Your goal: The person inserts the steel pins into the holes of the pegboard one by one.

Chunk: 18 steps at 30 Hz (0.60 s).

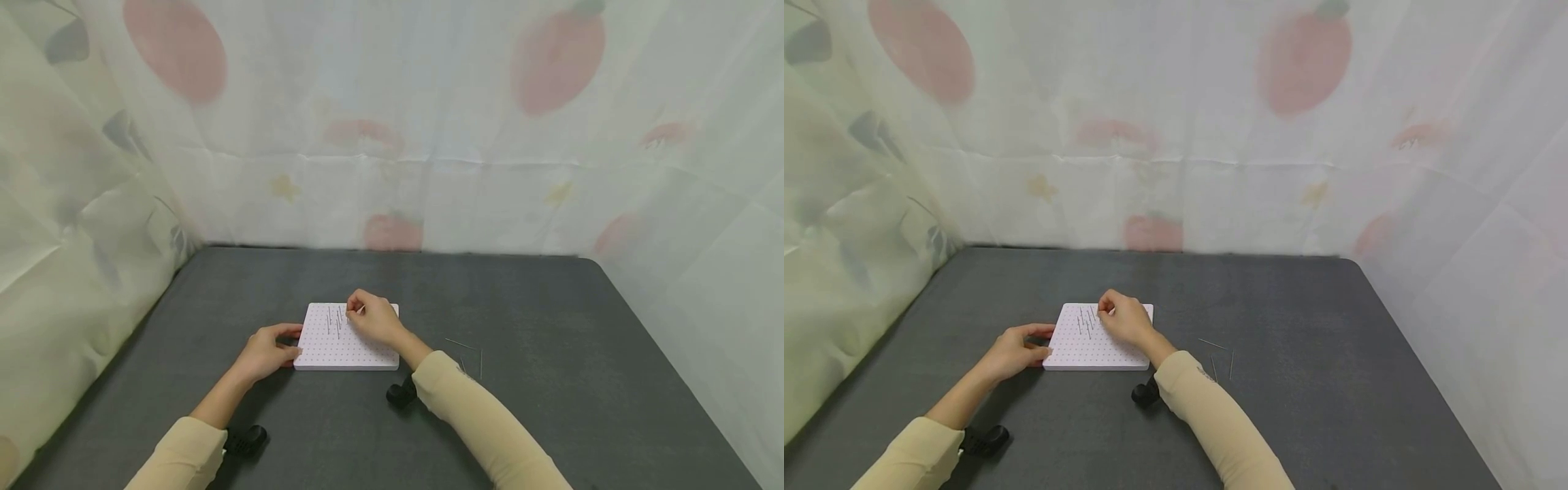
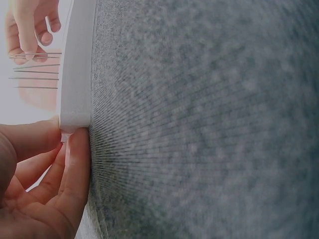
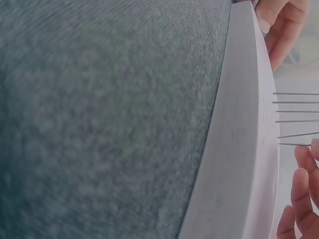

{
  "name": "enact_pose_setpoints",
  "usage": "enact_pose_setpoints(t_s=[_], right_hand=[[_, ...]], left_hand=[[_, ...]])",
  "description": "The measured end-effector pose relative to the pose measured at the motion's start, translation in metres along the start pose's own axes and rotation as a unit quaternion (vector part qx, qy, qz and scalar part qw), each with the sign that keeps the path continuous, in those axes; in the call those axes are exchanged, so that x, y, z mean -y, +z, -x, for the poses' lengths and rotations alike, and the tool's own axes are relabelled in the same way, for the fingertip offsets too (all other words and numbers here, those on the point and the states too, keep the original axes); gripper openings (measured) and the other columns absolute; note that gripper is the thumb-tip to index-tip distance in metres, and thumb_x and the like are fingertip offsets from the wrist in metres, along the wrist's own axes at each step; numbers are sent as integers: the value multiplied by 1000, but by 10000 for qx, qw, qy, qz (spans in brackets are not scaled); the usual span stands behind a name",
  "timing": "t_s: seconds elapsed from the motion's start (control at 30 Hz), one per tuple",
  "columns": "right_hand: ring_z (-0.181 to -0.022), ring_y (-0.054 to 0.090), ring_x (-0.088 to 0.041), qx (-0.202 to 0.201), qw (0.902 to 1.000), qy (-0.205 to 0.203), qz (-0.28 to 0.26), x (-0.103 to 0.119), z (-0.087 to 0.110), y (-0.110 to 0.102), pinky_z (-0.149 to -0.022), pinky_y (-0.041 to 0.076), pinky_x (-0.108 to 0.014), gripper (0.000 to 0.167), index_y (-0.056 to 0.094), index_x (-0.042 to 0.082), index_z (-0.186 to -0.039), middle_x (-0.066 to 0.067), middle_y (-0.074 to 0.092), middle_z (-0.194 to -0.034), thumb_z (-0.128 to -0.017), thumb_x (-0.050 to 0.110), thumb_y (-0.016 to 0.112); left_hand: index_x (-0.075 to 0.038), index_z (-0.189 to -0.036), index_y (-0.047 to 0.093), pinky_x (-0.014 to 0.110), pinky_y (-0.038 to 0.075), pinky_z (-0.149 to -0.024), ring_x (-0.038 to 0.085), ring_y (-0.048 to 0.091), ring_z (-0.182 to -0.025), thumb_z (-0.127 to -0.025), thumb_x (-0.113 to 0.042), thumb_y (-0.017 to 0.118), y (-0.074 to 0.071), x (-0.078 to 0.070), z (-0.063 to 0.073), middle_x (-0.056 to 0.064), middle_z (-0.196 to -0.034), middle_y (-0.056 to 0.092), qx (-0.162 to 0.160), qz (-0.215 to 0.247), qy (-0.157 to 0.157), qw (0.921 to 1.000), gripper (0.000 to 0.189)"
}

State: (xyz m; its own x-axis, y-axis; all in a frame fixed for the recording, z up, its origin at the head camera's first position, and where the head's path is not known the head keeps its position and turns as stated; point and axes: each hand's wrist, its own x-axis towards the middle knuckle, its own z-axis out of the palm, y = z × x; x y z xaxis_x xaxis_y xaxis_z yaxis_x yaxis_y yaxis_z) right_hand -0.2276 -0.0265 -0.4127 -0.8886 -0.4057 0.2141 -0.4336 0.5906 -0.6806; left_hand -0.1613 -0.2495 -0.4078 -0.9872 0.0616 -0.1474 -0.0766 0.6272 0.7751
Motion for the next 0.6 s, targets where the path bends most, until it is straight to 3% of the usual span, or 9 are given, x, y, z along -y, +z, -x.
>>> enact_pose_setpoints(t_s=[0.6], right_hand=[[-69,54,-5,57,9993,-276,225,-5,-1,4,-59,41,-17,4,59,16,-89,7,64,-83,-85,17,61]], left_hand=[[3,-126,51,29,55,-64,17,64,-83,-81,-1,63,2,-3,2,21,-117,57,13,-14,-77,10000,47]])
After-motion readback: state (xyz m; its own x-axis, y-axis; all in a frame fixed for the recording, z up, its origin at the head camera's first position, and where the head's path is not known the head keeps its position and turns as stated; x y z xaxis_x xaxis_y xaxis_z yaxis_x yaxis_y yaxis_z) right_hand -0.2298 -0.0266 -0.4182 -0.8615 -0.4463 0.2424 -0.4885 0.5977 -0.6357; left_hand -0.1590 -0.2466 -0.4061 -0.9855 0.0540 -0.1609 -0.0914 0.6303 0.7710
